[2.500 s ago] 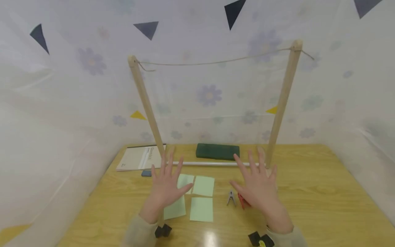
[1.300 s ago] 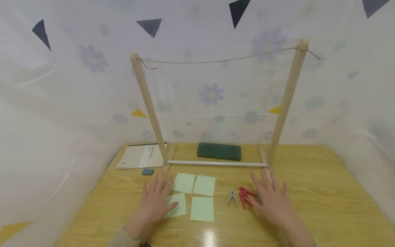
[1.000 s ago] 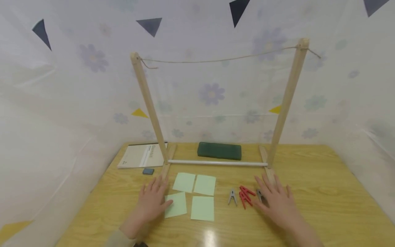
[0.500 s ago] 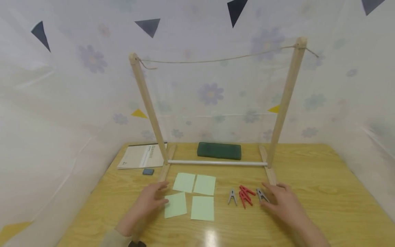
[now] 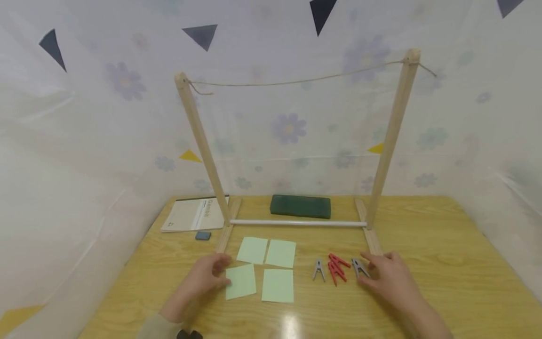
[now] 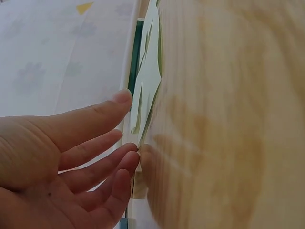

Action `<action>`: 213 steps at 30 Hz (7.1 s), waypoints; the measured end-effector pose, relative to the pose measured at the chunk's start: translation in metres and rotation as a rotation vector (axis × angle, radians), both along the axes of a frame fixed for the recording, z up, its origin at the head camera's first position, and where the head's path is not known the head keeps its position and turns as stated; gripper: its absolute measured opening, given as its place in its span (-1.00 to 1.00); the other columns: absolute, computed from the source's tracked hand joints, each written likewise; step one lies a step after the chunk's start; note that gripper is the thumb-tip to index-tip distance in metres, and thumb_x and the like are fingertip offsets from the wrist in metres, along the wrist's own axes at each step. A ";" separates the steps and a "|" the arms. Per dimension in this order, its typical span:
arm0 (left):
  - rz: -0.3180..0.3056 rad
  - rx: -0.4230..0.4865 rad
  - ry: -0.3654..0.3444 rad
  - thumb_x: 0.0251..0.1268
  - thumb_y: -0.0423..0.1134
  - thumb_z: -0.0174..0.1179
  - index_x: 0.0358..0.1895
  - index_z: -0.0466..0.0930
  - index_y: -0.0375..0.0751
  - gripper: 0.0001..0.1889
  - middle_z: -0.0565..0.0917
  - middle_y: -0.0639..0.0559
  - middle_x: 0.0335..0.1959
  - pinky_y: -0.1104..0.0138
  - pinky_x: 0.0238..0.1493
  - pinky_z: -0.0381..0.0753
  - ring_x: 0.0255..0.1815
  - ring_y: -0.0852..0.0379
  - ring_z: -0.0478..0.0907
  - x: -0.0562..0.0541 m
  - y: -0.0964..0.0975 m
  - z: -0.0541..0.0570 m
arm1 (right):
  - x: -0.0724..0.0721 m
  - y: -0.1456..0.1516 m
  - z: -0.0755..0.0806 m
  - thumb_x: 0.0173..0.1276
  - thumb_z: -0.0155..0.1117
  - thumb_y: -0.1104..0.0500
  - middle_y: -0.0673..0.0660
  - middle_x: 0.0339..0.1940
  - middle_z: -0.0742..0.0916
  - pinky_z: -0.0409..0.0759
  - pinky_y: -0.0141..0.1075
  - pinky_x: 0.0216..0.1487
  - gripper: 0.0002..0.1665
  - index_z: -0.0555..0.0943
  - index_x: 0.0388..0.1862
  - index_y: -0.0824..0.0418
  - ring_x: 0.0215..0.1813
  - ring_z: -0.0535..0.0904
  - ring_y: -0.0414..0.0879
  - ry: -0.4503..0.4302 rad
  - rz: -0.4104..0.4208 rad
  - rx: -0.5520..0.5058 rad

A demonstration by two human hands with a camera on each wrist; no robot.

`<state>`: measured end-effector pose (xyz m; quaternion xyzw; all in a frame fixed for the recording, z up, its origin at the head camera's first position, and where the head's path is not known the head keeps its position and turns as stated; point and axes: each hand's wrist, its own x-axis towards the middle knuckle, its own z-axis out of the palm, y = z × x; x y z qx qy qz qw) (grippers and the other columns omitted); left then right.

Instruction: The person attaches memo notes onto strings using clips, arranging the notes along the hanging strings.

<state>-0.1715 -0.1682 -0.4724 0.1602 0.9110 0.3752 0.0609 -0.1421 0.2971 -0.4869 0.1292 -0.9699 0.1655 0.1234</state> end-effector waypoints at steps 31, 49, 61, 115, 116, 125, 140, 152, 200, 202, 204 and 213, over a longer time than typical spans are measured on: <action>-0.008 -0.079 0.022 -0.25 -0.47 0.57 -0.21 0.67 -0.31 -0.60 0.53 0.00 -0.37 0.41 -0.31 0.41 -0.33 0.17 0.38 -0.003 0.003 -0.004 | -0.005 -0.004 -0.001 0.01 0.59 -0.02 -0.19 -0.59 0.59 0.39 -0.22 -0.36 -0.60 0.73 -0.23 0.16 -0.36 0.41 -0.13 -0.143 -0.039 0.033; -0.006 -0.017 0.018 -0.05 -0.53 0.42 -0.22 0.57 -0.27 -0.69 0.58 -0.01 -0.42 0.42 -0.36 0.42 -0.39 0.18 0.43 -0.004 0.000 -0.006 | -0.001 -0.004 0.007 -0.03 0.61 0.03 -0.07 -0.48 0.63 0.46 -0.16 -0.41 -0.59 0.61 -0.27 0.13 -0.32 0.49 -0.06 -0.176 -0.065 -0.005; -0.011 -0.021 -0.015 0.19 -0.46 0.32 -0.23 0.62 -0.22 -0.87 0.58 0.06 -0.40 0.41 -0.33 0.46 -0.35 0.19 0.45 -0.008 -0.002 0.002 | -0.012 -0.005 0.024 -0.11 0.59 0.23 -0.04 -0.49 0.66 0.44 -0.22 -0.44 -0.64 0.60 -0.34 0.15 -0.38 0.46 -0.07 -0.039 0.024 0.010; 0.118 0.374 -0.126 0.40 -0.35 0.18 0.10 0.65 -0.27 -0.73 0.66 -0.13 0.01 0.17 0.01 0.56 -0.11 0.17 0.53 -0.044 -0.004 0.073 | -0.055 -0.030 0.127 0.11 0.49 0.35 0.12 -0.16 0.77 0.61 -0.05 -0.22 -0.61 0.67 -0.04 0.22 -0.13 0.63 0.07 0.145 0.242 -0.077; 0.125 0.381 -0.122 0.40 -0.35 0.18 0.10 0.65 -0.27 -0.73 0.66 -0.14 0.01 0.13 0.03 0.56 -0.10 0.17 0.54 -0.045 -0.003 0.075 | -0.056 -0.031 0.128 0.13 0.49 0.34 0.12 -0.15 0.76 0.61 -0.08 -0.23 -0.61 0.66 -0.02 0.22 -0.13 0.62 0.07 0.136 0.240 -0.090; 0.149 0.456 -0.114 0.44 -0.28 0.17 0.12 0.64 -0.23 -0.72 0.62 -0.13 0.14 0.15 0.15 0.51 0.10 0.06 0.52 -0.052 0.010 0.086 | -0.064 -0.045 0.141 0.32 0.35 0.27 0.19 -0.07 0.71 0.63 -0.21 -0.13 -0.68 0.61 0.05 0.25 -0.07 0.59 0.04 -0.006 0.209 -0.253; 0.211 0.595 -0.116 0.45 -0.30 0.14 0.12 0.66 -0.21 -0.73 0.53 0.08 -0.23 0.33 -0.35 0.43 -0.38 0.11 0.35 -0.061 0.023 0.101 | -0.077 -0.060 0.155 0.45 0.26 0.13 0.21 0.11 0.63 0.61 -0.50 -0.08 -0.55 0.52 0.27 0.20 -0.03 0.57 -0.46 -0.219 0.232 -0.552; 0.223 0.621 -0.102 0.45 -0.26 0.16 0.13 0.66 -0.20 -0.72 0.54 0.09 -0.25 0.27 -0.22 0.45 -0.26 0.06 0.38 -0.068 0.030 0.111 | -0.082 -0.072 0.168 0.43 0.28 0.03 0.17 0.29 0.53 0.59 -0.53 -0.02 -0.40 0.41 0.39 0.09 0.02 0.58 -0.48 -0.319 0.181 -0.644; 0.173 0.785 0.027 0.51 -0.27 0.07 0.21 0.59 -0.25 -0.68 0.56 -0.06 0.18 0.17 0.26 0.44 0.14 0.13 0.47 -0.100 0.046 0.186 | -0.136 -0.122 0.265 0.36 0.35 0.06 -0.25 -0.12 0.74 0.59 -0.53 0.04 -0.48 0.50 0.24 0.16 -0.06 0.68 -0.31 -0.135 0.239 -0.868; 0.168 0.813 0.036 0.52 -0.28 0.05 0.21 0.58 -0.28 -0.68 0.57 -0.07 0.17 0.22 0.19 0.49 0.08 0.13 0.50 -0.103 0.048 0.189 | -0.139 -0.126 0.271 0.33 0.37 0.07 -0.21 -0.11 0.74 0.61 -0.51 0.02 -0.48 0.51 0.23 0.17 -0.07 0.69 -0.27 -0.125 0.251 -0.897; 0.164 0.831 0.049 0.53 -0.28 0.04 0.20 0.58 -0.29 -0.68 0.58 -0.01 0.13 0.29 0.10 0.51 0.00 0.16 0.52 -0.105 0.050 0.193 | -0.142 -0.131 0.279 0.32 0.39 0.08 -0.17 -0.11 0.74 0.62 -0.50 -0.01 -0.48 0.53 0.22 0.17 -0.08 0.70 -0.25 -0.116 0.264 -0.910; 0.201 0.842 0.114 0.51 -0.24 0.08 0.17 0.62 -0.20 -0.71 0.53 0.16 -0.23 0.34 -0.11 0.36 -0.22 0.19 0.35 -0.111 0.061 0.215 | -0.149 -0.144 0.313 0.30 0.42 0.12 -0.10 -0.12 0.76 0.61 -0.47 0.02 -0.51 0.57 0.19 0.15 -0.04 0.68 -0.16 -0.078 0.298 -0.863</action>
